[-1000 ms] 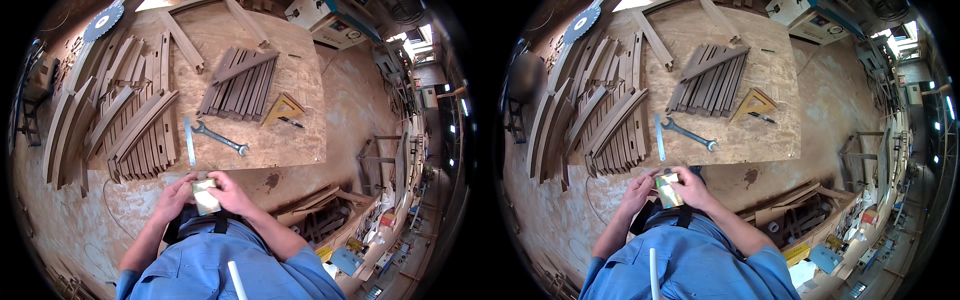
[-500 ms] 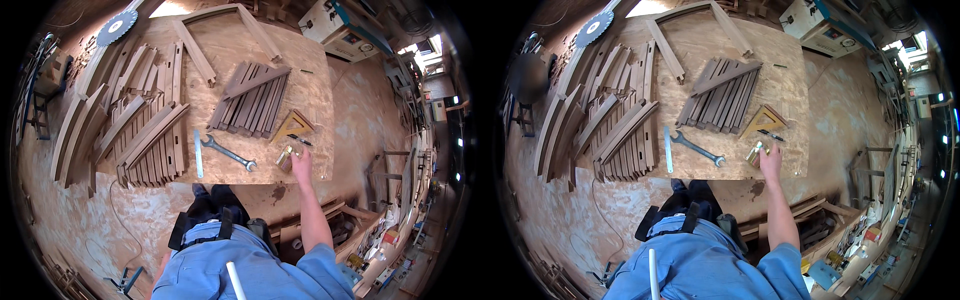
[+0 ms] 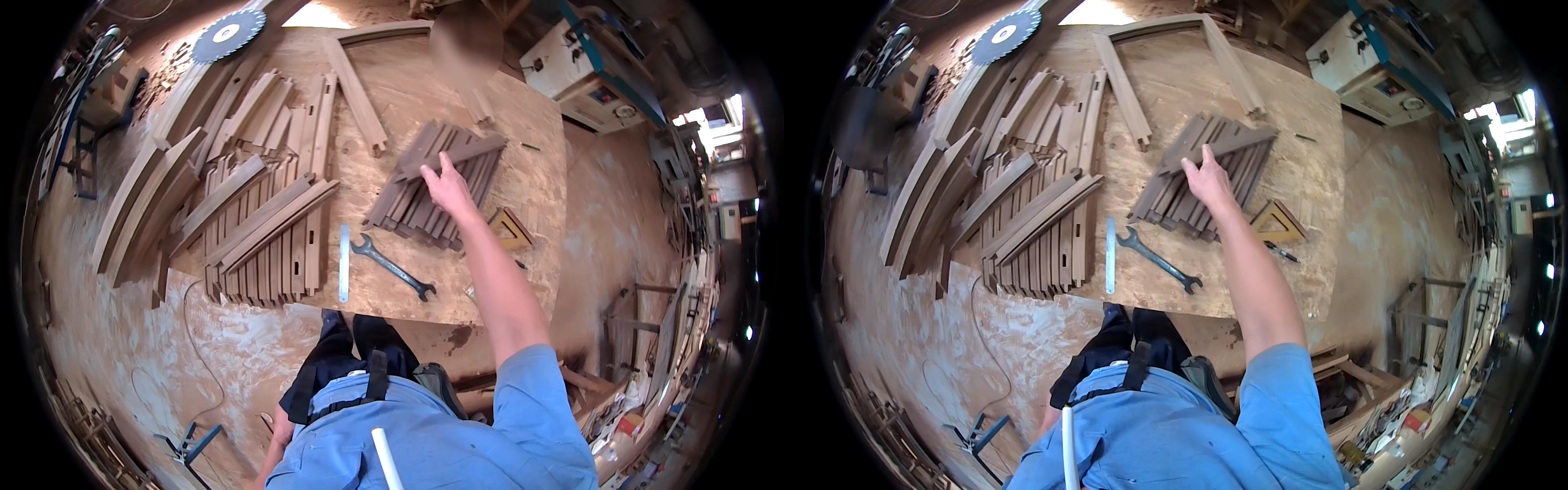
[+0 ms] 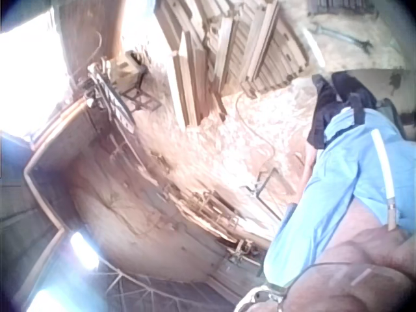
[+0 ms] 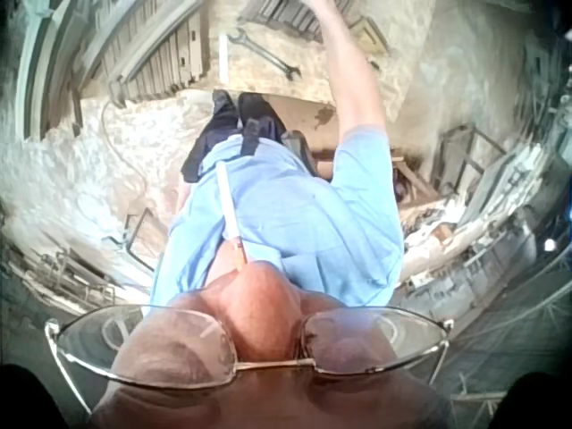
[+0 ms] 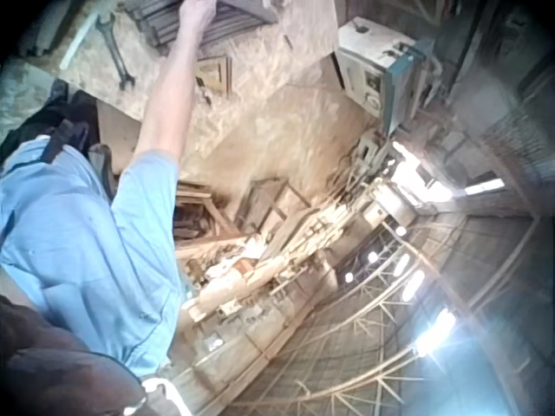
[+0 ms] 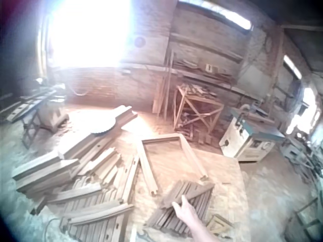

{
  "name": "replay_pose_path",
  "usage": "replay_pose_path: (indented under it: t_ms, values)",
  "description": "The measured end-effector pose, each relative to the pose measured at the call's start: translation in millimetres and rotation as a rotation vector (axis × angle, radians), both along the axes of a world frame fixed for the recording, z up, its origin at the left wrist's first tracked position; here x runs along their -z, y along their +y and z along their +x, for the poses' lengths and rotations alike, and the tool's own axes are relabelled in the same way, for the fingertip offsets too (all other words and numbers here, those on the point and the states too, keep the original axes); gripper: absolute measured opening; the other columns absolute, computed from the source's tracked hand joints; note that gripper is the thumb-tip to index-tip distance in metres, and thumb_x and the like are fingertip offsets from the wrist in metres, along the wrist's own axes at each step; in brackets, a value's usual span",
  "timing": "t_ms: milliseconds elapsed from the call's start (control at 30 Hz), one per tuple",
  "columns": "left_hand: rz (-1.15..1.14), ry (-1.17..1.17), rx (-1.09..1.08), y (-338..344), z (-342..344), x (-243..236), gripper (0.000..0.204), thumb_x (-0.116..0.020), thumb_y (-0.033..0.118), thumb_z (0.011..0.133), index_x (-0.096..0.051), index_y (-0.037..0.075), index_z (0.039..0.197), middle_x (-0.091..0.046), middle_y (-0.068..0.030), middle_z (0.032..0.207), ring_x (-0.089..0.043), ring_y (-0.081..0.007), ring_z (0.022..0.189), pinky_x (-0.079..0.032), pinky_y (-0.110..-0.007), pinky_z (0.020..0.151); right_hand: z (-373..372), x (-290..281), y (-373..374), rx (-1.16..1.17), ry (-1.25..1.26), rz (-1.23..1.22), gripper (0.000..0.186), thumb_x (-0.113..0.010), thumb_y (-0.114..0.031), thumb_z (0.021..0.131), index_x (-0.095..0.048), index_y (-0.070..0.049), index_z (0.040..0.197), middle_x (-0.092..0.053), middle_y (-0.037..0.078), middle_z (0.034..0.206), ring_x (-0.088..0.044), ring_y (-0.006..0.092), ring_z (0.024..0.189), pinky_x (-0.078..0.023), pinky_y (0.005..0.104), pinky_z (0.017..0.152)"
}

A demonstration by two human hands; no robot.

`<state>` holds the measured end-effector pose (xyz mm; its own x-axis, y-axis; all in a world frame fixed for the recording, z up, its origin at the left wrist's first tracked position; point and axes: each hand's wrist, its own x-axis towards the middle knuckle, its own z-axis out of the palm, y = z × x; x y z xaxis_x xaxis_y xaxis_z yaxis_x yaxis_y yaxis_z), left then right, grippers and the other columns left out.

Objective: The person uses a yellow utility knife to trim a small wooden piece on a cluttered workbench, then walks across the workshop and stacks several thin wooden slats on a table. The person handles the knife and wood directly without additional tools.

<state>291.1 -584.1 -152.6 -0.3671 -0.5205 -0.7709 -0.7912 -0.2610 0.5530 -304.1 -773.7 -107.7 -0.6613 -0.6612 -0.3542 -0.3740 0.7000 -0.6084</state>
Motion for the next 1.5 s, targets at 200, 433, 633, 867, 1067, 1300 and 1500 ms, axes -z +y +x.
replay_pose_path:
  t_ms: [200, 433, 633, 867, 1067, 1300, 1500]
  values:
    - [-0.151, 0.188, 0.045, 15.6, -41.7, 54.4, 0.035, -0.057, 0.022, 0.087, -0.064, 0.002, 0.115, -0.067, -0.0193, 0.109, -0.063, -0.0294, 0.101, -0.049, -0.035, 0.087, 8.1, -13.9, -40.1, 0.075, -0.124, 0.147, 0.066, -0.052, -0.047, 0.091, -0.036, -0.011, 0.144, -0.067, 0.014, 0.093, -0.058, 0.0189, 0.051, -0.048, 0.0338, 0.041]
    - [-0.235, 0.322, 0.074, 8.6, -63.4, 69.9, 0.035, -0.058, 0.019, 0.085, -0.063, 0.003, 0.117, -0.067, -0.0173, 0.109, -0.063, -0.0290, 0.100, -0.049, -0.035, 0.087, -5.4, 25.0, 4.6, 0.192, -0.136, -0.296, 0.040, -0.061, -0.029, 0.091, -0.053, -0.002, 0.120, -0.060, 0.009, 0.088, -0.058, 0.0169, 0.070, -0.048, 0.0313, 0.059]
    - [-0.288, 0.401, 0.083, 4.2, -65.0, 72.3, 0.037, -0.060, 0.016, 0.084, -0.062, 0.003, 0.118, -0.067, -0.0156, 0.109, -0.063, -0.0287, 0.098, -0.049, -0.035, 0.086, 11.2, 34.5, 96.5, 0.242, -0.155, -0.403, 0.031, -0.057, -0.014, 0.092, -0.053, 0.000, 0.120, -0.057, 0.007, 0.100, -0.054, 0.0161, 0.087, -0.046, 0.0303, 0.076]
    - [-0.370, 0.578, 0.095, 23.3, -0.5, 49.2, 0.039, -0.061, 0.013, 0.082, -0.060, 0.003, 0.120, -0.067, -0.0135, 0.109, -0.062, -0.0283, 0.097, -0.049, -0.035, 0.086, 55.2, -23.3, 120.1, 0.383, -0.451, -0.608, 0.060, -0.049, -0.008, 0.096, -0.022, -0.007, 0.149, -0.058, 0.009, 0.101, -0.059, 0.0151, 0.069, -0.053, 0.0306, 0.053]
    - [-0.266, -0.018, 0.349, 2.8, 41.2, -57.6, 0.040, -0.060, 0.012, 0.081, -0.055, 0.015, 0.121, -0.067, -0.0154, 0.100, -0.065, -0.0328, 0.096, -0.051, -0.041, 0.075, 78.7, -40.9, 141.3, 0.494, -0.816, -0.649, 0.030, -0.047, -0.012, 0.098, -0.043, -0.004, 0.126, -0.059, 0.008, 0.094, -0.057, 0.0136, 0.065, -0.052, 0.0294, 0.051]
    - [-0.005, 0.061, -0.575, -65.4, 28.0, -70.1, 0.023, -0.053, 0.019, 0.098, -0.055, 0.005, 0.116, -0.066, -0.0075, 0.091, -0.062, -0.0175, 0.080, -0.051, -0.030, 0.071, 107.7, -53.7, 171.2, 0.508, -0.810, -0.626, 0.025, -0.058, -0.028, 0.096, -0.048, -0.005, 0.100, -0.055, 0.007, 0.083, -0.058, 0.0150, 0.056, -0.050, 0.0290, 0.043]
    - [-0.123, 0.697, -0.430, -141.5, -71.5, -106.9, 0.012, -0.056, 0.011, 0.096, -0.057, 0.002, 0.105, -0.059, -0.0016, 0.086, -0.055, -0.0100, 0.080, -0.047, -0.026, 0.074, 121.1, -106.3, 180.9, 0.454, -0.655, -0.889, 0.023, -0.055, -0.025, 0.097, -0.047, -0.004, 0.103, -0.056, 0.008, 0.086, -0.059, 0.0175, 0.059, -0.051, 0.0327, 0.048]
